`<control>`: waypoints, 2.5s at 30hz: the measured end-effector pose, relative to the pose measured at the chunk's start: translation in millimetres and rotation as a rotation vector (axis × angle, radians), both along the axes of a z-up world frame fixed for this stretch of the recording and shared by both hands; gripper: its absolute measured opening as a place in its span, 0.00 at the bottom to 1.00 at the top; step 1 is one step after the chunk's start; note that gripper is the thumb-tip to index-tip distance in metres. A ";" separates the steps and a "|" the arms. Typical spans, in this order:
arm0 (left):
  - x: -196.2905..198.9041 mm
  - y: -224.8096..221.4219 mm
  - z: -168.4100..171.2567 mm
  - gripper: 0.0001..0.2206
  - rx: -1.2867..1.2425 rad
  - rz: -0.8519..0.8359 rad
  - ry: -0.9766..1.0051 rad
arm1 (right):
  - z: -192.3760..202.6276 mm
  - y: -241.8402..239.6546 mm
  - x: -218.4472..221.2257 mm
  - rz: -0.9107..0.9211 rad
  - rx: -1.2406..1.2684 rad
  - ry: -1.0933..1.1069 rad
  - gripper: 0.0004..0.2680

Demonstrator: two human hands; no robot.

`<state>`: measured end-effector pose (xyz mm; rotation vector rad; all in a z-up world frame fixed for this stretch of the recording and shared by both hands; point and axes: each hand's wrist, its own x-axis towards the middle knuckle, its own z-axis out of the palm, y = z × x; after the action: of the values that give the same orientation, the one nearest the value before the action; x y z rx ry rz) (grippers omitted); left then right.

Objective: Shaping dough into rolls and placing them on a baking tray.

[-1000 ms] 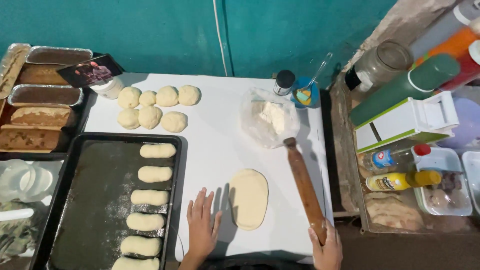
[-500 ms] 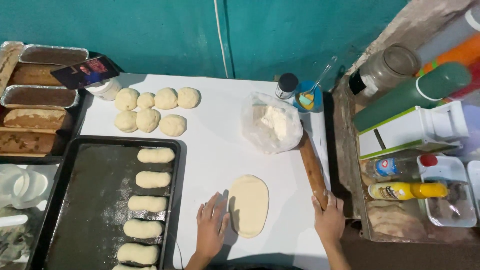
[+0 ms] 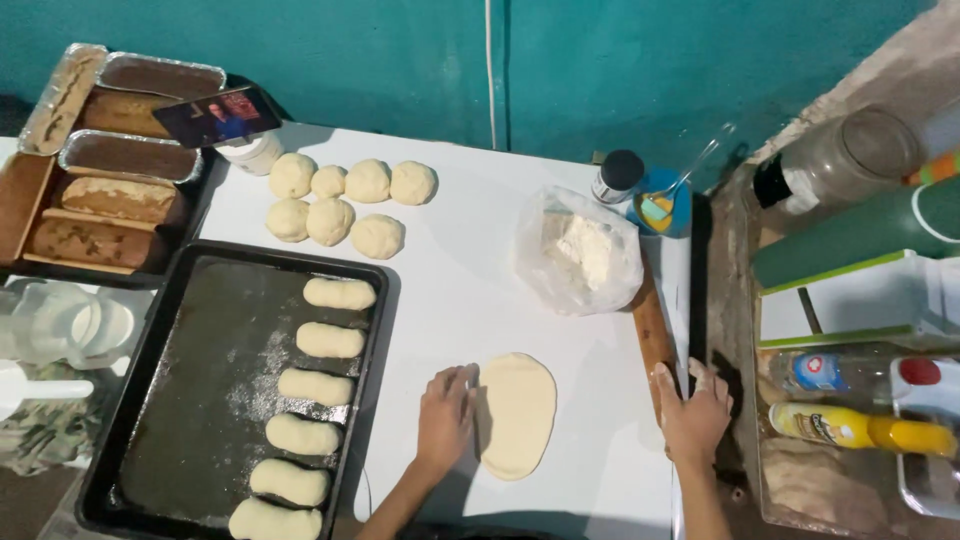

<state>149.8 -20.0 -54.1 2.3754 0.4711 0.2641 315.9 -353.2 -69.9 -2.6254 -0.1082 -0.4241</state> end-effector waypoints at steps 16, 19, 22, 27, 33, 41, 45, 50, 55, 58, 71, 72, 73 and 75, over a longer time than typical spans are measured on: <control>52.0 -21.4 -23.8 0.13 -0.071 -0.091 -0.037 | 5.5 152.1 -56.9 0.592 0.371 0.170 0.22; 55.6 -15.1 -30.0 0.16 -0.163 -0.113 0.022 | -9.3 160.4 -51.4 0.412 0.256 0.458 0.20; 55.6 -11.0 -28.3 0.15 -0.210 -0.151 -0.006 | -16.9 152.6 -41.6 0.493 0.140 0.438 0.10; 47.5 -8.7 -15.8 0.07 -0.247 -0.229 0.034 | 10.4 156.8 -46.7 0.458 0.300 0.677 0.17; 31.2 9.4 -3.1 0.11 -0.572 -0.329 0.095 | -3.2 127.5 -43.5 0.843 0.360 0.496 0.07; 26.4 15.1 9.8 0.15 -0.322 -0.396 0.064 | 25.5 125.0 -54.3 0.687 0.286 0.721 0.09; -8.8 29.8 37.7 0.10 -0.632 -0.587 0.350 | 67.4 97.2 -76.8 0.834 0.392 1.245 0.09; -20.4 24.2 94.7 0.11 -0.778 -0.678 0.310 | 103.3 84.4 -77.2 0.865 0.556 1.304 0.11; -0.1 31.4 139.4 0.10 -0.899 -0.598 0.182 | 150.9 88.4 -54.3 0.742 0.659 1.157 0.11; 20.8 32.9 143.5 0.09 -0.809 -0.525 0.154 | 142.2 99.3 -35.7 0.726 0.659 1.053 0.11; -52.2 -2.8 7.1 0.10 0.065 -0.383 -0.298 | 11.5 86.6 -119.1 0.815 0.090 0.286 0.07; -66.3 -6.3 3.2 0.11 0.044 -0.394 -0.281 | -3.6 79.2 -132.1 0.874 0.018 0.206 0.09; -71.6 -7.9 1.9 0.11 0.038 -0.395 -0.274 | 1.5 79.0 -140.2 0.872 0.017 0.214 0.09; -85.2 -10.3 0.7 0.09 0.092 -0.428 -0.233 | 12.6 80.2 -157.8 0.830 0.112 0.231 0.08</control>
<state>64.7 -30.3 -53.4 2.4241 -0.1631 0.3632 158.0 -273.0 -57.2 -2.2386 -1.0079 0.1574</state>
